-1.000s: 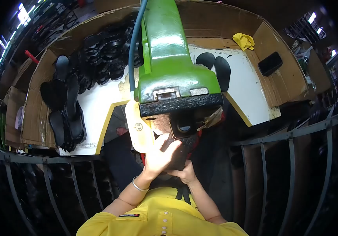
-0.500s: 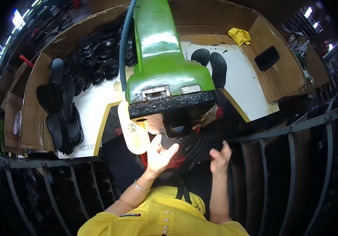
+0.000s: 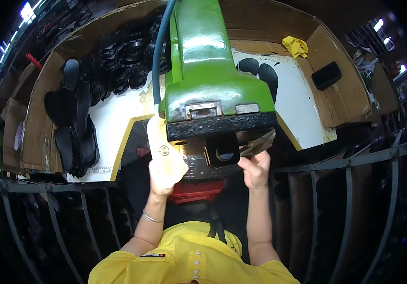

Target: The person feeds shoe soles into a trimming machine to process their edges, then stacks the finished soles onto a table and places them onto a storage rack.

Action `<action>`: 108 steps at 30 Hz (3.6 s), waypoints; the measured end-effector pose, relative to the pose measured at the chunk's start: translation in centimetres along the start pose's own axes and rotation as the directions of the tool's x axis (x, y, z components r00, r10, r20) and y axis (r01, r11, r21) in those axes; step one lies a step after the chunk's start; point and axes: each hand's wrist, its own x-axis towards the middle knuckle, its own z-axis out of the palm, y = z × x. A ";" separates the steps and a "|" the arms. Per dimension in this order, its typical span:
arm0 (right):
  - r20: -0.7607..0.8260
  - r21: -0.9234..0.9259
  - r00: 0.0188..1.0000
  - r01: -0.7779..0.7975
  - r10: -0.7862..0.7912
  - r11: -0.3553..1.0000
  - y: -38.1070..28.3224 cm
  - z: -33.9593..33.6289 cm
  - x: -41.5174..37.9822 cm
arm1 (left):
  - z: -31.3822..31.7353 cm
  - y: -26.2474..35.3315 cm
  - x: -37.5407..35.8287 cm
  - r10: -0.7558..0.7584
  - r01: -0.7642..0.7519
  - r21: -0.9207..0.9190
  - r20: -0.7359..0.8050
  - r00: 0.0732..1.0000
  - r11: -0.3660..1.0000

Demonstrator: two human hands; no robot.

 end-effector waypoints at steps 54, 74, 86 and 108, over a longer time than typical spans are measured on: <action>0.144 -0.658 0.980 0.198 -0.136 0.726 3.3 5.2 -0.9 | -5.0 -5.8 -7.4 -0.416 0.406 -0.180 -0.020 0.909 0.896; 0.395 -0.918 0.724 0.324 -0.565 -0.226 3.3 -5.6 16.5 | -24.8 -1.3 -2.9 0.403 0.092 0.993 -0.052 0.914 -0.080; 0.258 -0.938 0.834 0.097 -0.487 -0.332 6.6 -3.9 22.1 | -23.7 0.1 -1.3 0.423 0.197 0.978 -0.208 0.882 0.071; 0.292 -0.653 0.956 0.168 0.041 0.738 7.0 -1.7 7.5 | -12.4 11.7 -5.0 0.473 -0.181 0.533 -0.483 0.737 0.826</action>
